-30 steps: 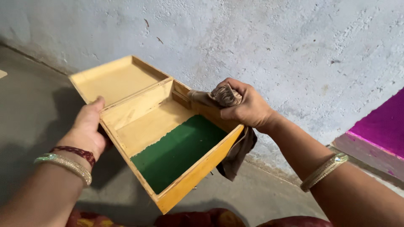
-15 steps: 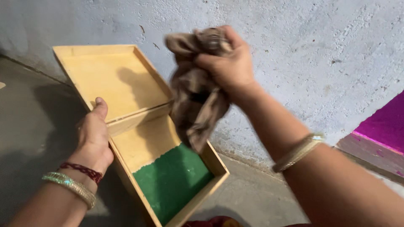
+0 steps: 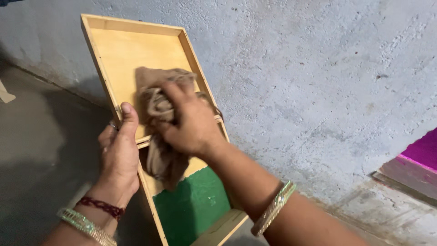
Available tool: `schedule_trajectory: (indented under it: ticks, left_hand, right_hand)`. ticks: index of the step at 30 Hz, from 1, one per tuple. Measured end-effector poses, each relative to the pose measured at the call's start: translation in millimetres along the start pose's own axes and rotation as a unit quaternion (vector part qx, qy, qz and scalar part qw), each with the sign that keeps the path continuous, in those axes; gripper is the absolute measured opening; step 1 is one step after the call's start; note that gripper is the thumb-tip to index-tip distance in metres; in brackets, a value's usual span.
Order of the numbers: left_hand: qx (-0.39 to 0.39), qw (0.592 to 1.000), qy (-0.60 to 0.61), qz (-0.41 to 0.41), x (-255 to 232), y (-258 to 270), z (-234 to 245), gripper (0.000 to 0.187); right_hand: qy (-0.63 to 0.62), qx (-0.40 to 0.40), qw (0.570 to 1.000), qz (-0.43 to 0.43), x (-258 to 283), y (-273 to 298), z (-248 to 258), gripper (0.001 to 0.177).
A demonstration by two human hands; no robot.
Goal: The person wipes the exterior and interior surfaces of a yellow wooden box with a brown cloth. They then pick up individual metal screws from the floor and wipe them with the cloth before placing them into the box.
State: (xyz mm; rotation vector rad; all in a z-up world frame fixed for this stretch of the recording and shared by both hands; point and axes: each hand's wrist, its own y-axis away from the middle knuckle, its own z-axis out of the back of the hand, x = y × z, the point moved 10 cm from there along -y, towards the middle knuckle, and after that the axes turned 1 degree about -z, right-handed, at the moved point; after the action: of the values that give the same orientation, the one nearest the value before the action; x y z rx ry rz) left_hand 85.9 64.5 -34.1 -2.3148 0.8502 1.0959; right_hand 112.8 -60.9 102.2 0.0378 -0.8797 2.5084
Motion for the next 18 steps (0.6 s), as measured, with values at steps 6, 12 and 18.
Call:
schedule_trajectory:
  ticks: [6,12,18]
  left_hand:
    - [0.041,0.998,0.018,-0.048,-14.9,5.0,-9.6,0.042]
    - [0.044,0.999,-0.006,-0.026,-7.0,3.4,-13.7,0.041]
    - [0.02,0.994,0.057,0.091,7.4,9.2,-9.4,0.041]
  right_hand:
    - [-0.066,0.072,0.993,0.066,6.2,-10.3,-4.6,0.075]
    - [0.03,-0.051,0.996,-0.074,-42.9,-35.4,14.4,0.073]
    - [0.025,0.072,0.997,-0.001,6.3,-0.7,-31.8,0.086]
